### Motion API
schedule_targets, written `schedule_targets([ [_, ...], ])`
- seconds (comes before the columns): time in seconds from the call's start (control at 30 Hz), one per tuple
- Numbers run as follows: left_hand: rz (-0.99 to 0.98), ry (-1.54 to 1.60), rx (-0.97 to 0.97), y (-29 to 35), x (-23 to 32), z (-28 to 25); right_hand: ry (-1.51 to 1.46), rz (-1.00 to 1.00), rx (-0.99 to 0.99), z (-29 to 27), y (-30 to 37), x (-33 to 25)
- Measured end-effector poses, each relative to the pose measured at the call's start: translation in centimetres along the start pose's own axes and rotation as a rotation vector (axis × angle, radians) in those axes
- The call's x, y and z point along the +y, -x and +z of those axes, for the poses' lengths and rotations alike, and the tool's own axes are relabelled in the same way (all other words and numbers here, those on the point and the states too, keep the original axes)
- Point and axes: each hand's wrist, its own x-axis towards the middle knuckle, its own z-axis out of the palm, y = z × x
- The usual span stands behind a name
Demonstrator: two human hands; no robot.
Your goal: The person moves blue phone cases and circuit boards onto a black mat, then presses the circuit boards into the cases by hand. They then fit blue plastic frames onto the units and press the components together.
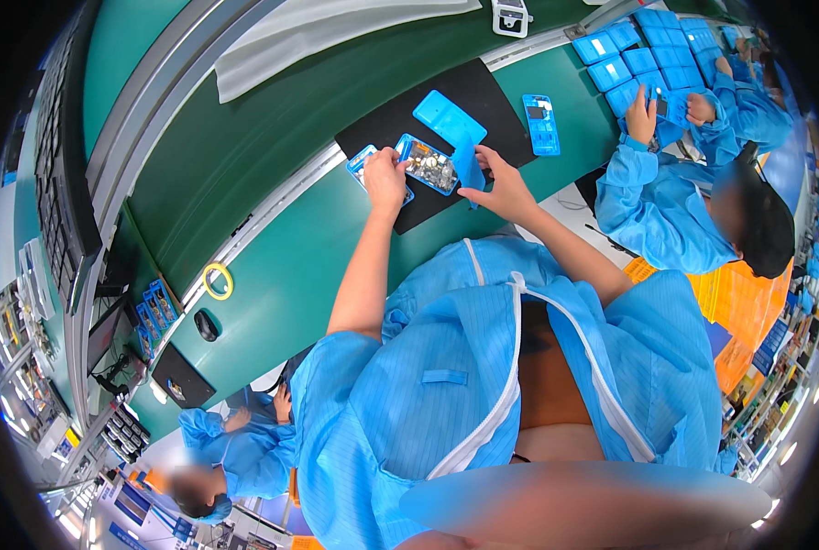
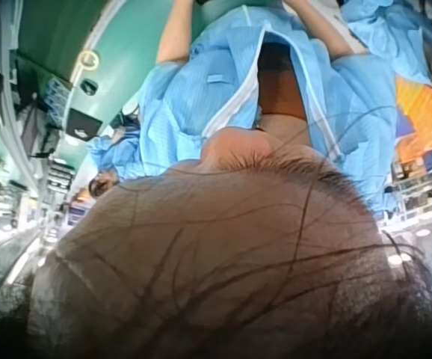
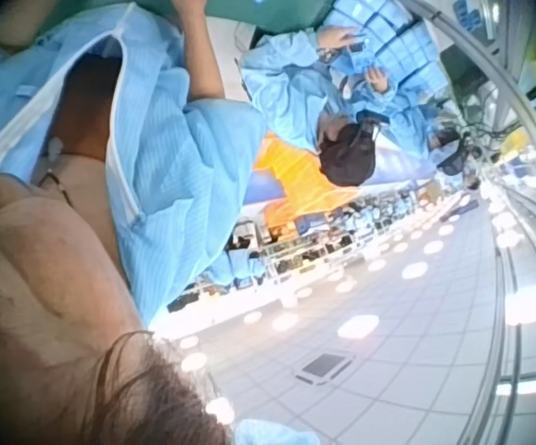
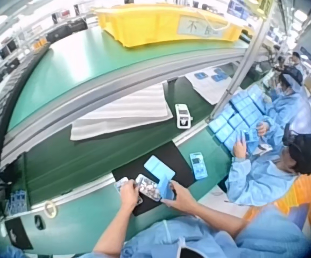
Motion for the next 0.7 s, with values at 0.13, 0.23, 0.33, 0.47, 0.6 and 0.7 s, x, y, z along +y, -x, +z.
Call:
schedule_targets([
  [0.13,-0.006,-0.014,-0.054,-0.28,0.15,-0.26,-0.002,-0.041,-0.003,0.19,-0.06,-0.16],
  [0.23,0.116,-0.109,0.096,-0.3,0.49,-0.27,0.009,-0.064,0.002,0.27,-0.15,-0.22],
  [0.33,0.137,-0.123,0.018,-0.48,0.49,-0.54,0.012,-0.069,0.007,0.13,-0.12,-0.23],
  [0.47,0.174,-0.099,0.012,-0.01,0.56,-0.66,0.009,-0.067,0.021,0.18,0.07,0.18],
  [0.6,0.253,-0.188,0.029,-0.11,0.44,-0.48,0.0,-0.063,0.015,0.14,0.18,0.06],
  [0.7,0.238,-0.079,-0.007,-0.31,-0.02,-0.35,-0.008,-0.063,0.018,0.18,0.22,0.04],
])
